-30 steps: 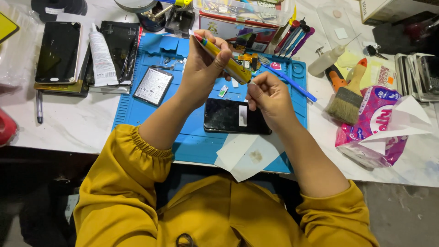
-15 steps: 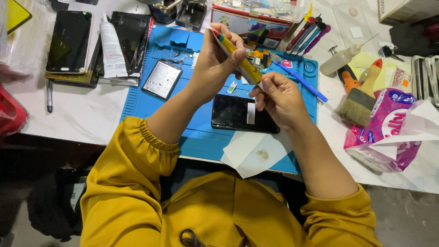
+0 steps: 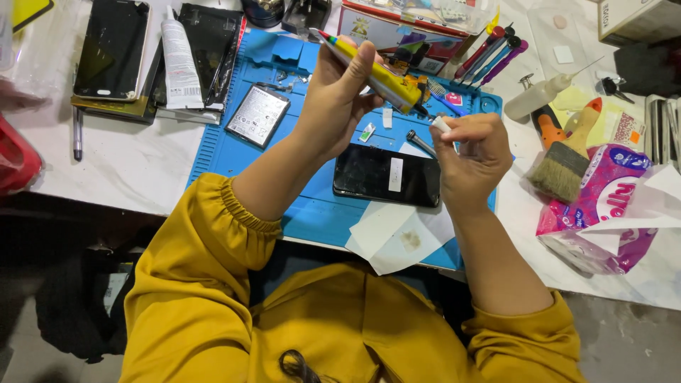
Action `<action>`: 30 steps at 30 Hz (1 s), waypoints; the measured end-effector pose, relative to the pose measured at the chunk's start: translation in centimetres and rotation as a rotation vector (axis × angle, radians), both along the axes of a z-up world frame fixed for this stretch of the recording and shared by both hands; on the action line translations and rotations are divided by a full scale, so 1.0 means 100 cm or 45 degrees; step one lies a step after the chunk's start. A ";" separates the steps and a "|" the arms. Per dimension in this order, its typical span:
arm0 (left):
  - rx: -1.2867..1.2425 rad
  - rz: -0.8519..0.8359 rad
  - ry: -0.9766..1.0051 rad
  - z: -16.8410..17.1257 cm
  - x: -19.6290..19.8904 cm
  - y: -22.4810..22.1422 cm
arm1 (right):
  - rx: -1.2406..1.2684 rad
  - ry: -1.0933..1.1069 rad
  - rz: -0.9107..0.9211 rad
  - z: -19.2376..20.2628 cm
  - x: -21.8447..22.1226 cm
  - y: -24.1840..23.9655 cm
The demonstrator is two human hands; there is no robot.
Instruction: Repairing a smartphone by applying adhesive to the frame and cleaning the screen
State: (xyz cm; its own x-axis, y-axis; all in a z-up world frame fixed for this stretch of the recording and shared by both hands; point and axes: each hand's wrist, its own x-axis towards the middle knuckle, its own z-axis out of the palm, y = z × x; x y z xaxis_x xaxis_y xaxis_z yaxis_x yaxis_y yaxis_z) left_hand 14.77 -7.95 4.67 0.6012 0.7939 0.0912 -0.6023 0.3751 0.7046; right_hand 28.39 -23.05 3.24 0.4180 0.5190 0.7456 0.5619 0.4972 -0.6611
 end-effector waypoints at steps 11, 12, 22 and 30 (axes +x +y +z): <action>0.195 0.284 0.107 -0.009 -0.013 0.040 | -0.199 1.371 0.299 -0.002 0.046 0.012; 0.205 0.292 0.107 -0.010 -0.014 0.042 | -0.248 1.595 0.310 0.001 0.045 0.013; 0.319 0.266 0.177 -0.011 -0.017 0.042 | -0.759 0.851 0.379 0.000 0.030 0.011; 0.622 0.050 0.386 0.000 -0.024 0.042 | -1.159 -1.025 0.375 0.010 -0.004 0.010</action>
